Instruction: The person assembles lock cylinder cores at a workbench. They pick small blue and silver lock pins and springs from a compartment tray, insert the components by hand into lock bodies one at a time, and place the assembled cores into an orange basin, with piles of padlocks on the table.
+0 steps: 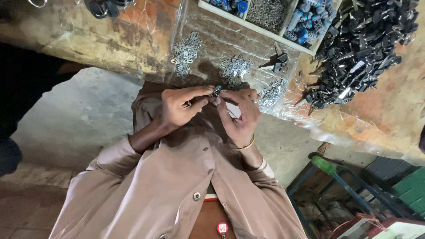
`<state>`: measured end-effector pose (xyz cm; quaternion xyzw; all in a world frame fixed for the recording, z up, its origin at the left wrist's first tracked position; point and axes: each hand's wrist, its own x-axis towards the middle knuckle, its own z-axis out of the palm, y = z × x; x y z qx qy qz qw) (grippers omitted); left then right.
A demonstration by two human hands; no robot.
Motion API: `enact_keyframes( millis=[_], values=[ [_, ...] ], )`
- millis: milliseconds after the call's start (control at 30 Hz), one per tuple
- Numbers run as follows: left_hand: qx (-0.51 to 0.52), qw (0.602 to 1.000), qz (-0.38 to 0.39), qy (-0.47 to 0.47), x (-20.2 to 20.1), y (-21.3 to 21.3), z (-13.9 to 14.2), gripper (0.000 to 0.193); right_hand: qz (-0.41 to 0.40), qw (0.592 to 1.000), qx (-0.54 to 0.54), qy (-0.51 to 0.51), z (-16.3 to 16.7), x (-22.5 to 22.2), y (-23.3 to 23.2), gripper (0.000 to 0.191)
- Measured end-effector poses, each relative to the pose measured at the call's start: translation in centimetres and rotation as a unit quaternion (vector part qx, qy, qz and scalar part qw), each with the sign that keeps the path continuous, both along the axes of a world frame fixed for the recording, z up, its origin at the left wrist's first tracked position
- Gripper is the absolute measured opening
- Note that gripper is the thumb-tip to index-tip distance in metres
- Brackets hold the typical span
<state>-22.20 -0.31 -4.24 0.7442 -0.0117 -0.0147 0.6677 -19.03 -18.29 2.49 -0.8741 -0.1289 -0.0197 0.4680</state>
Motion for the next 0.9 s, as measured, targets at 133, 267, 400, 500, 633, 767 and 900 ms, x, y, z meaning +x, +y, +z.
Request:
enact_keyframes(
  millis=[133, 267, 400, 500, 633, 767, 900],
  values=[
    [0.061, 0.993, 0.0, -0.099, -0.1, 0.2, -0.3, 0.032, 0.008, 0.999, -0.04, -0.016, -0.1, 0.1, 0.1, 0.029],
    [0.099, 0.985, -0.023, -0.138, 0.0, 0.5, -0.6, 0.031, 0.04, 0.996, -0.082, 0.008, 0.7, 0.4, -0.2, 0.033],
    [0.1, 0.982, -0.009, -0.159, 0.1, 0.6, -0.5, 0.025, 0.07, 0.99, -0.117, 0.031, 1.8, 1.1, -0.4, 0.029],
    [0.069, 0.99, -0.009, -0.119, 0.1, 0.8, -0.2, 0.026, 0.059, 0.991, -0.112, 0.048, 2.4, 1.5, -0.6, 0.031],
    [0.036, 0.995, 0.005, -0.096, 0.4, 0.8, 0.2, 0.025, 0.068, 0.993, -0.09, 0.026, 2.6, 1.7, -1.0, 0.027],
    [0.034, 0.995, -0.01, -0.088, 0.3, 0.5, 0.5, 0.026, 0.09, 0.992, -0.087, -0.009, 2.1, 1.3, -1.3, 0.026],
    [0.054, 0.997, -0.019, -0.047, 0.4, 0.3, 0.6, 0.031, 0.099, 0.992, -0.079, 0.004, 1.7, 1.0, -1.7, 0.026]
  ],
)
